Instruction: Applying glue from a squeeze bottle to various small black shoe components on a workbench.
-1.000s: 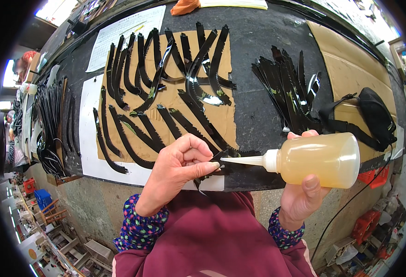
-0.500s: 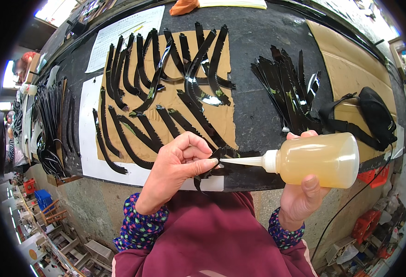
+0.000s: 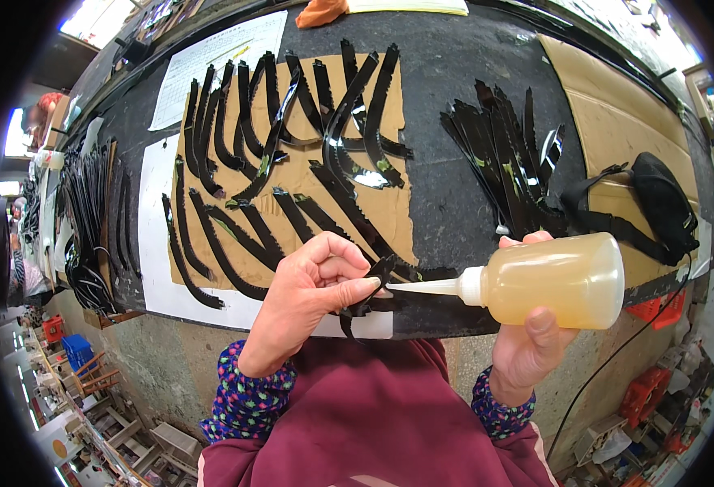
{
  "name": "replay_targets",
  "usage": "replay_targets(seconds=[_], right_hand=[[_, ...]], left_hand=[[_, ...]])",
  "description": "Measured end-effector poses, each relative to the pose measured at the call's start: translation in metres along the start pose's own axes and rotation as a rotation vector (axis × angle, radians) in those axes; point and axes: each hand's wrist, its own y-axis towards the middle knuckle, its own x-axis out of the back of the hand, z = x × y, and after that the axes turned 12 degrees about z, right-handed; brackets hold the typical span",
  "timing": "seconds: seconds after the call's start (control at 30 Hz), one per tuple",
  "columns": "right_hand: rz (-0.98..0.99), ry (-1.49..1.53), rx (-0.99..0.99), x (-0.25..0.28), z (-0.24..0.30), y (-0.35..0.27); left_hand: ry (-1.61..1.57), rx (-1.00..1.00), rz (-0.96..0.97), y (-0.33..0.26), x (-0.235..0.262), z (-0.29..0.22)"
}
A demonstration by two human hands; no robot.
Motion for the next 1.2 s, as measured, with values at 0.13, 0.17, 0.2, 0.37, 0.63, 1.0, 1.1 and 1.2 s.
replay_targets(seconds=[0.13, 0.17, 0.2, 0.37, 0.63, 1.0, 1.1, 1.2], right_hand=[[0.01, -0.067, 0.001, 0.0, -0.001, 0.003], [0.011, -0.067, 0.003, 0.001, -0.001, 0.002], [-0.024, -0.022, 0.016, 0.001, -0.001, 0.002], [-0.07, 0.087, 0.076, -0.001, 0.0, -0.001], [-0.055, -0.052, 0.134, -0.005, -0.004, -0.004], [-0.093, 0.092, 0.084, -0.011, -0.001, -0.014], [-0.084, 0.131, 0.03, -0.013, -0.003, -0.013], [-0.066, 0.153, -0.025, -0.02, -0.009, -0.01]], left_hand=[[-0.015, -0.002, -0.017, -0.003, 0.0, -0.002], [-0.024, -0.006, -0.016, -0.003, 0.0, -0.002], [-0.023, -0.009, -0.016, -0.004, -0.001, -0.002], [-0.048, -0.028, -0.011, -0.008, -0.002, 0.002], [-0.067, -0.03, -0.048, -0.02, -0.005, -0.003], [-0.163, -0.02, -0.104, -0.04, 0.007, 0.004], [-0.288, 0.019, -0.117, -0.043, 0.013, 0.006], [-0.386, 0.024, -0.148, -0.045, 0.023, 0.01]])
